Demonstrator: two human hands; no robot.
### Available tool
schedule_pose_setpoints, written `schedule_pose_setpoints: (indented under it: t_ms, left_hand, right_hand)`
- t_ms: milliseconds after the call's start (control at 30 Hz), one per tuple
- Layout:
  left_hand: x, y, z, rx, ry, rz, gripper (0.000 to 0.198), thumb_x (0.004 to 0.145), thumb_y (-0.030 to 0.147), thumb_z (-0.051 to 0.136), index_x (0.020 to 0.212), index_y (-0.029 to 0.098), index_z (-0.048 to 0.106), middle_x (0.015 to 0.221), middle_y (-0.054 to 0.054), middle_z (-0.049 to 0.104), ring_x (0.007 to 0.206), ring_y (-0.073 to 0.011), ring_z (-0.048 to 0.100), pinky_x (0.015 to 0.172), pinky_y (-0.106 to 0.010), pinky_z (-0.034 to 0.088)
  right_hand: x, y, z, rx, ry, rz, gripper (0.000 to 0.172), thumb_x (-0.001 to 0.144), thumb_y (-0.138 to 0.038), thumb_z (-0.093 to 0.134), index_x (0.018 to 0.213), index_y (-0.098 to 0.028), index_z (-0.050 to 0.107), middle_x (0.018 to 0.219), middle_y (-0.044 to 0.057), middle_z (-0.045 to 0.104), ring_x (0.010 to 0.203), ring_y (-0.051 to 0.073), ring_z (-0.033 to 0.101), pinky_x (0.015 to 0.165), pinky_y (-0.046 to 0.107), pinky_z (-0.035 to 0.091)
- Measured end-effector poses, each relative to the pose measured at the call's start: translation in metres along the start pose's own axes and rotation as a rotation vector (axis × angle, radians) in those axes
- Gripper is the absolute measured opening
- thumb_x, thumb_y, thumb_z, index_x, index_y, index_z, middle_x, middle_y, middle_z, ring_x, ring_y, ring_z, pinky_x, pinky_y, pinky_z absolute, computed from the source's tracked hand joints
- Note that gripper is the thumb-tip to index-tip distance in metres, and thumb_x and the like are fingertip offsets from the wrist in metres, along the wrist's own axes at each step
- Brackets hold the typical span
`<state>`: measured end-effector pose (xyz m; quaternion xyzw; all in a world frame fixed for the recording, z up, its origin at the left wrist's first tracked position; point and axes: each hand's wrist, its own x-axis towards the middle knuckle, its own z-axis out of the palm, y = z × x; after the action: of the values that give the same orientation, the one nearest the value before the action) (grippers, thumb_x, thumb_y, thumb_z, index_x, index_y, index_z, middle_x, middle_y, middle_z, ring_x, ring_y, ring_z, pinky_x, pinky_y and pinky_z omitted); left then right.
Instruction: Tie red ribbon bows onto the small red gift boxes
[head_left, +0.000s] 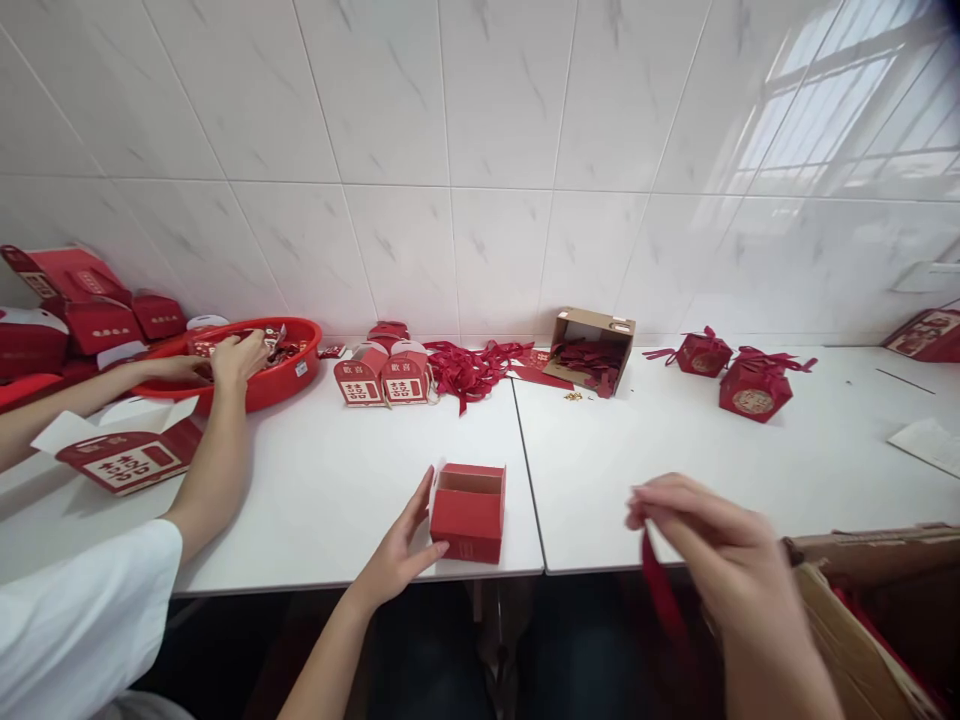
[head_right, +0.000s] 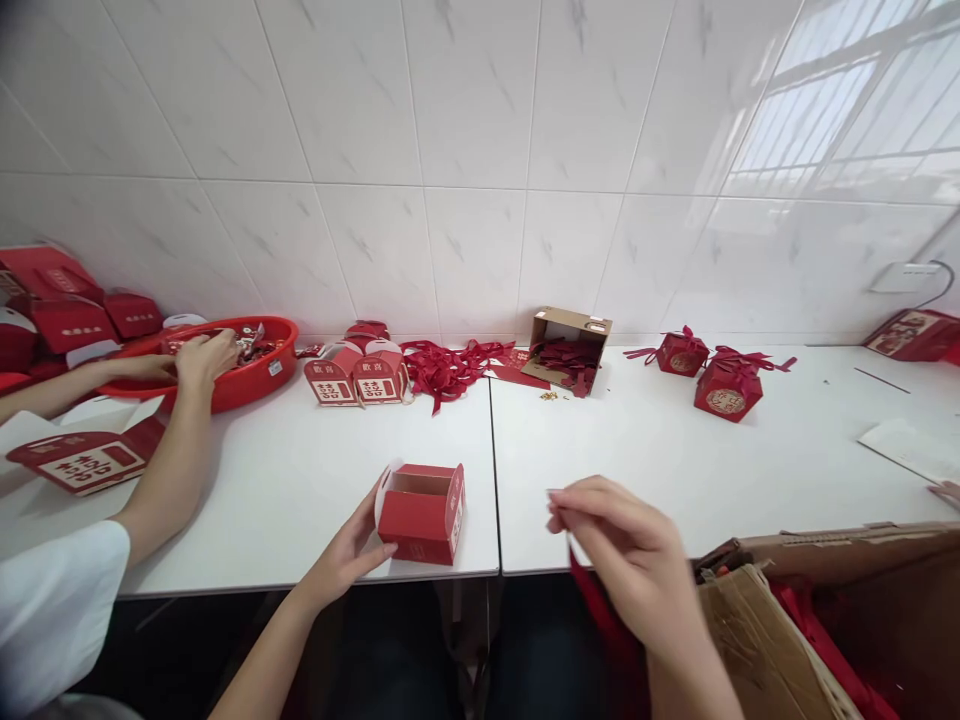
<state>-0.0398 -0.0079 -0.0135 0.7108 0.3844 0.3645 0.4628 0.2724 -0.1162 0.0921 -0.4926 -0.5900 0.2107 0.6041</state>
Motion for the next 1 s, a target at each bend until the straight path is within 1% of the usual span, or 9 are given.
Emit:
schedule_pose_setpoints:
  t_ms: [100,167,200,300,367,433,667,800,1000]
  left_hand:
    - [-0.002,0.023,0.020,0.131,0.310,0.134,0.056,0.087,0.027,0.051,0.140,0.028,0.032,0.145,-0.011,0.036,0.135,-0.0263,0.034,0.108,-0.045,0.035]
    - [-0.004,0.039,0.037,0.280,0.532,0.296,0.045,0.086,0.020,0.051,0.130,0.028,0.045,0.135,-0.009,0.046,0.128,-0.0256,0.043,0.104,-0.044,0.040]
    - [-0.005,0.047,0.045,0.347,0.557,0.370,0.044,0.085,0.017,0.051,0.128,0.027,0.047,0.132,-0.008,0.049,0.126,-0.0253,0.045,0.103,-0.044,0.041]
    - [-0.002,0.061,0.066,0.554,0.396,0.421,0.056,0.086,0.019,0.050,0.139,0.023,0.033,0.140,-0.011,0.042,0.133,-0.0277,0.036,0.107,-0.047,0.036]
    - [0.004,0.060,0.074,0.699,0.307,0.362,0.070,0.085,0.028,0.053,0.145,0.018,0.018,0.147,-0.015,0.033,0.138,-0.0307,0.026,0.110,-0.052,0.029]
    - [0.010,0.052,0.079,0.806,0.272,0.332,0.077,0.085,0.035,0.055,0.146,0.016,0.013,0.147,-0.016,0.033,0.138,-0.0320,0.025,0.109,-0.054,0.029]
    - [0.010,0.032,0.080,0.901,0.248,0.363,0.053,0.089,0.027,0.048,0.138,0.016,0.032,0.133,-0.013,0.054,0.125,-0.0260,0.048,0.103,-0.046,0.040]
    - [0.008,0.036,0.074,0.879,0.168,0.371,0.046,0.089,0.024,0.047,0.133,0.017,0.042,0.129,-0.009,0.057,0.124,-0.0249,0.049,0.102,-0.043,0.043]
    - [0.005,0.041,0.068,0.817,0.102,0.370,0.048,0.087,0.020,0.047,0.135,0.020,0.041,0.131,-0.006,0.056,0.125,-0.0247,0.048,0.102,-0.043,0.042]
  right_hand:
    - [0.005,0.027,0.029,0.170,-0.185,0.219,0.016,0.084,-0.030,0.061,0.096,-0.022,0.068,0.076,0.004,0.065,0.067,0.017,0.063,0.061,0.029,0.052]
    - [0.003,0.042,0.043,0.259,-0.194,0.329,0.019,0.084,-0.034,0.061,0.098,-0.021,0.064,0.077,0.003,0.064,0.066,0.015,0.062,0.062,0.029,0.052]
    - [0.001,0.047,0.049,0.295,-0.196,0.365,0.019,0.084,-0.035,0.062,0.096,-0.020,0.062,0.078,0.003,0.063,0.066,0.014,0.062,0.062,0.028,0.051]
    - [0.000,0.055,0.062,0.381,-0.209,0.418,0.020,0.081,-0.036,0.064,0.088,-0.019,0.056,0.075,0.001,0.060,0.062,0.012,0.059,0.061,0.026,0.049]
    - [0.002,0.057,0.068,0.418,-0.231,0.437,0.023,0.081,-0.037,0.065,0.085,-0.020,0.051,0.071,-0.001,0.059,0.060,0.010,0.058,0.061,0.025,0.048]
    - [0.006,0.058,0.074,0.444,-0.243,0.455,0.026,0.081,-0.039,0.064,0.084,-0.021,0.046,0.067,-0.003,0.059,0.059,0.011,0.058,0.060,0.025,0.047]
    - [0.007,0.066,0.093,0.422,-0.288,0.483,0.030,0.080,-0.042,0.063,0.084,-0.023,0.040,0.063,-0.005,0.056,0.061,0.013,0.058,0.060,0.028,0.048]
    - [0.007,0.066,0.100,0.405,-0.312,0.443,0.026,0.082,-0.040,0.061,0.085,-0.022,0.041,0.061,-0.006,0.055,0.056,0.011,0.055,0.059,0.027,0.046]
    - [0.011,0.057,0.100,0.387,-0.318,0.426,0.026,0.081,-0.040,0.060,0.083,-0.022,0.041,0.061,-0.006,0.055,0.056,0.012,0.055,0.059,0.027,0.045]
